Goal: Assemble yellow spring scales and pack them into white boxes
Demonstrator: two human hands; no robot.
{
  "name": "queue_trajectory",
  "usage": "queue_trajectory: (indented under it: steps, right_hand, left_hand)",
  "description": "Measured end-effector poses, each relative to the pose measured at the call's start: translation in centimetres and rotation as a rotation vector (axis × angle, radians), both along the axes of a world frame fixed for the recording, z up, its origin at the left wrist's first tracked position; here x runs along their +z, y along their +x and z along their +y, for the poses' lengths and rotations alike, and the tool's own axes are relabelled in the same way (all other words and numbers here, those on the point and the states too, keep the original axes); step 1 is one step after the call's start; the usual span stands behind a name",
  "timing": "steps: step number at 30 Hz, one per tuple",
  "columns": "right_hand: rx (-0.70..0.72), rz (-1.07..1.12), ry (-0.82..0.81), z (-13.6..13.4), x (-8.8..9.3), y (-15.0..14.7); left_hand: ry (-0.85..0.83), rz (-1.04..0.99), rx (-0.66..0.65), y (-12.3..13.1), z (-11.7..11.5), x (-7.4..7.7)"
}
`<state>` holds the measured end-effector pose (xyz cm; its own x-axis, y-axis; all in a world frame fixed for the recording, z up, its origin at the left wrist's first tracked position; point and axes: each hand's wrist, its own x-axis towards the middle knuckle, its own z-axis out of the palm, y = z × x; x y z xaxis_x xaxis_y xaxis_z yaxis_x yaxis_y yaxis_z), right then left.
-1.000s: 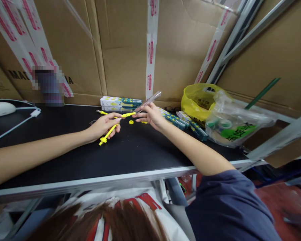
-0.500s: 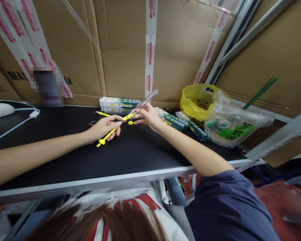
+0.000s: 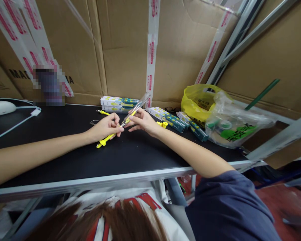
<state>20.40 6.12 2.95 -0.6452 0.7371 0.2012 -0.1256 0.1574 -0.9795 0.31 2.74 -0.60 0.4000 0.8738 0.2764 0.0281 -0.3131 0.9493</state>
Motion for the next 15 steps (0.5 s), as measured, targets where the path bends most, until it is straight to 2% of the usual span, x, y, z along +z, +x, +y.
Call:
queue_trajectory:
  steps: [15]
  right_hand:
    - [0.070,0.079,-0.042,-1.00,-0.95,-0.82]
  left_hand:
    - [-0.006,-0.027,0.114,0.18,-0.17,0.05]
